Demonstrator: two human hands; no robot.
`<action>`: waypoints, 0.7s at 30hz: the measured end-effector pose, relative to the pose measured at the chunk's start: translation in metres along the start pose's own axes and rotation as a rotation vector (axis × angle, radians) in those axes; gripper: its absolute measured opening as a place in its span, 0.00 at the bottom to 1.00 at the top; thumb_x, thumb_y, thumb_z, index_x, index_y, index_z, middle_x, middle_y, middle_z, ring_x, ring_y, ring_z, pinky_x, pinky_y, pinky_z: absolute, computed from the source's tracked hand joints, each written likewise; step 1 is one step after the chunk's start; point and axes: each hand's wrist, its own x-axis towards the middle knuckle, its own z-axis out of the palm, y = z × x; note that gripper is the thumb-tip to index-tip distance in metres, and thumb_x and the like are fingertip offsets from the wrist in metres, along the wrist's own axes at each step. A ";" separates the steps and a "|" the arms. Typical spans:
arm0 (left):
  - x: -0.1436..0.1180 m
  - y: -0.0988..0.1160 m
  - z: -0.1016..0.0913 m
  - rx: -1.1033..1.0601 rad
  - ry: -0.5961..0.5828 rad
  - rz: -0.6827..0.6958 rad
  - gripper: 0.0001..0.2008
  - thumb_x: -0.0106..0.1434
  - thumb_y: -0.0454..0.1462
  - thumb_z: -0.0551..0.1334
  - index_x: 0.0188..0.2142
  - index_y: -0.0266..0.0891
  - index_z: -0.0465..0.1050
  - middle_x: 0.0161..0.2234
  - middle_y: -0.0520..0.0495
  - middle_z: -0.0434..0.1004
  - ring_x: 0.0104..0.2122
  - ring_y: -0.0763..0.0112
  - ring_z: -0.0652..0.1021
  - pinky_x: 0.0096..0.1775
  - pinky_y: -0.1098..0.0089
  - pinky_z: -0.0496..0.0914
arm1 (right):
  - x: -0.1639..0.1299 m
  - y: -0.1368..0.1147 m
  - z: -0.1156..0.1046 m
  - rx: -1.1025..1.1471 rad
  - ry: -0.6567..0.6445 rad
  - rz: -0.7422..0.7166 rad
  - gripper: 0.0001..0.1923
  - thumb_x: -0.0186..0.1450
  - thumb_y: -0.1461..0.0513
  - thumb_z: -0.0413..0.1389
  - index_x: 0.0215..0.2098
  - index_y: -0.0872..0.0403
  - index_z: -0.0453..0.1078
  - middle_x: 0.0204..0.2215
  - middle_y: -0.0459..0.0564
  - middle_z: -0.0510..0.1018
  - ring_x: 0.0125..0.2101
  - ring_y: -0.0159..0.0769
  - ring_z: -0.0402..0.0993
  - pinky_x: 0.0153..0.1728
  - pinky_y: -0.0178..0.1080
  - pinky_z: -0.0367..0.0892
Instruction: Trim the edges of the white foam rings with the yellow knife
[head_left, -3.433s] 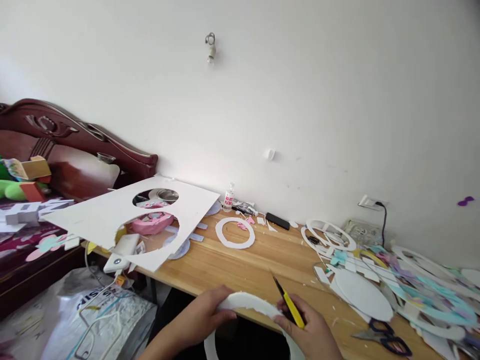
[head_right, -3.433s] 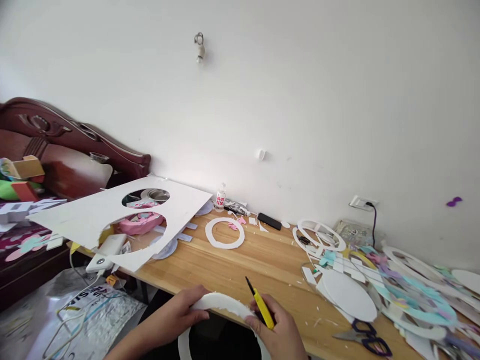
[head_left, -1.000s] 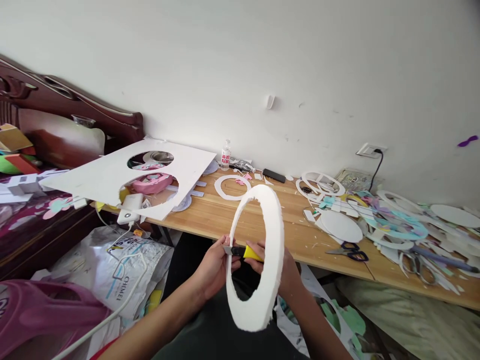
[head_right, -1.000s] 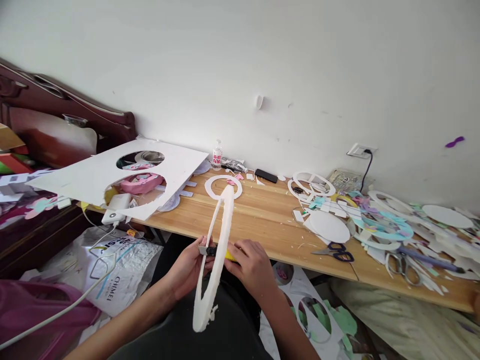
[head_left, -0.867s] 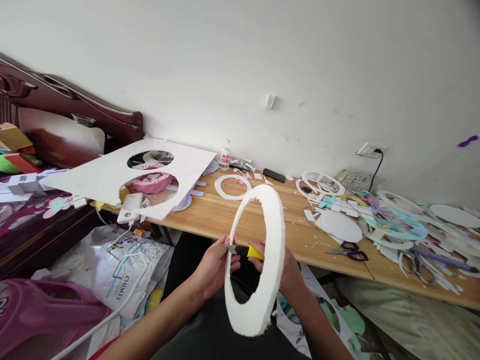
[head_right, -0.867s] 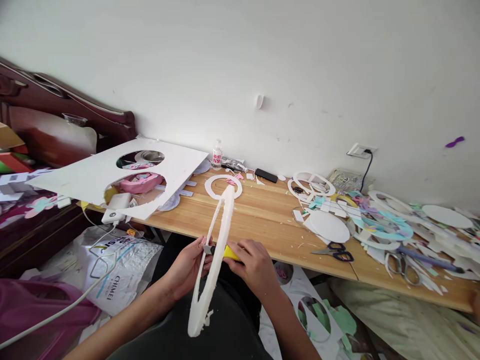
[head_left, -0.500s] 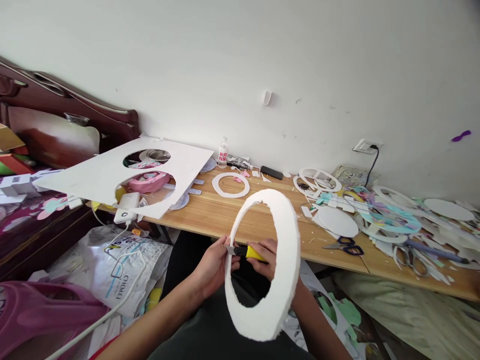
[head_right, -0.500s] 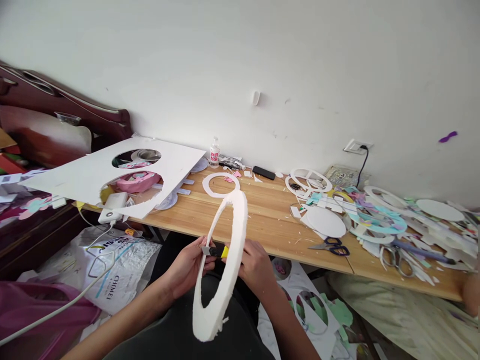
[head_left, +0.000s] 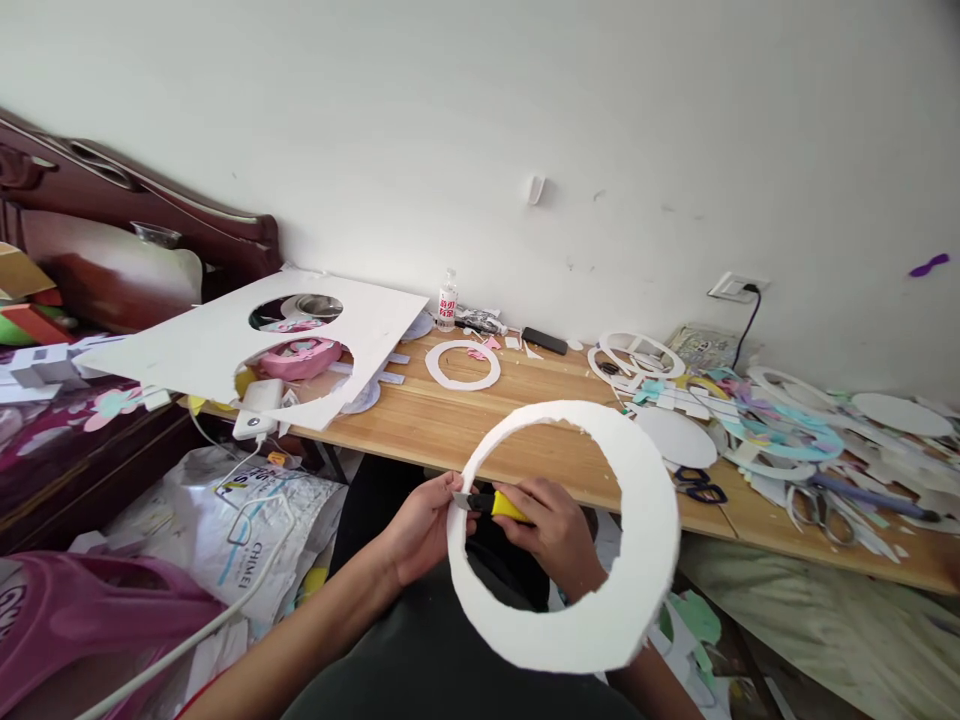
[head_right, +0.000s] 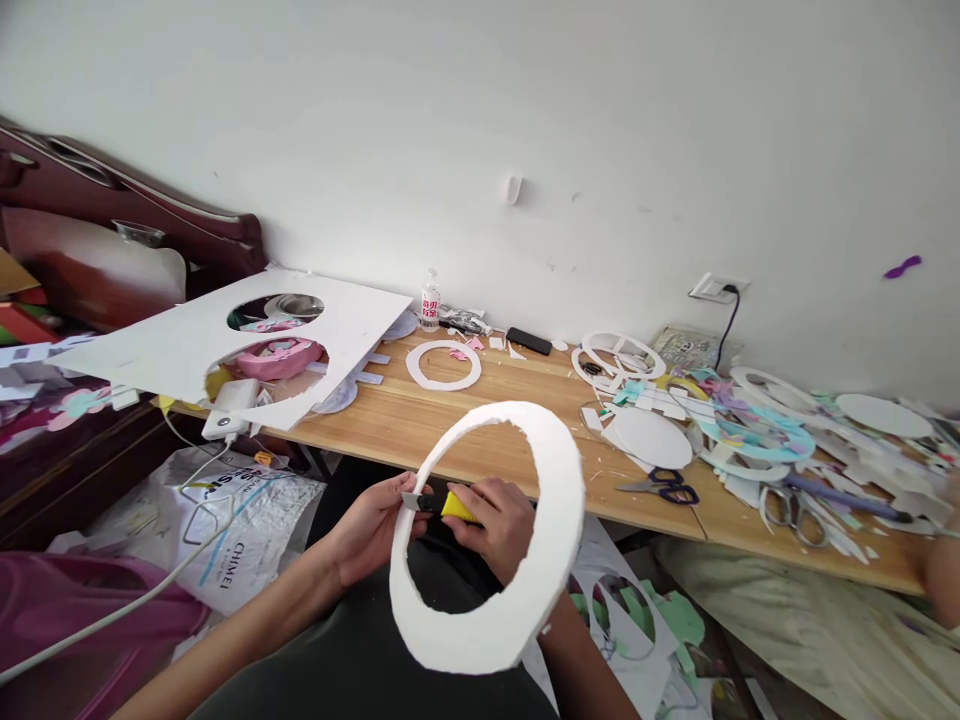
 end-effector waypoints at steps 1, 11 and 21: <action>-0.001 0.000 0.000 -0.005 -0.004 -0.007 0.06 0.60 0.33 0.67 0.29 0.32 0.71 0.26 0.48 0.69 0.23 0.74 0.70 0.25 0.74 0.67 | -0.001 0.001 0.001 0.009 0.006 0.003 0.15 0.69 0.54 0.55 0.52 0.49 0.73 0.37 0.51 0.78 0.37 0.39 0.74 0.39 0.43 0.70; -0.004 0.003 -0.001 -0.017 -0.002 0.006 0.05 0.60 0.33 0.67 0.33 0.32 0.73 0.24 0.52 0.65 0.20 0.79 0.66 0.22 0.78 0.61 | -0.009 0.000 0.006 0.059 0.079 0.052 0.15 0.69 0.57 0.53 0.53 0.47 0.72 0.38 0.52 0.79 0.38 0.44 0.77 0.38 0.44 0.74; 0.001 -0.006 -0.011 -0.015 -0.099 -0.044 0.11 0.55 0.38 0.72 0.29 0.36 0.73 0.23 0.53 0.64 0.20 0.79 0.65 0.22 0.75 0.59 | -0.014 -0.007 0.032 0.468 0.114 0.144 0.16 0.72 0.56 0.45 0.54 0.42 0.69 0.28 0.46 0.80 0.20 0.37 0.77 0.20 0.34 0.74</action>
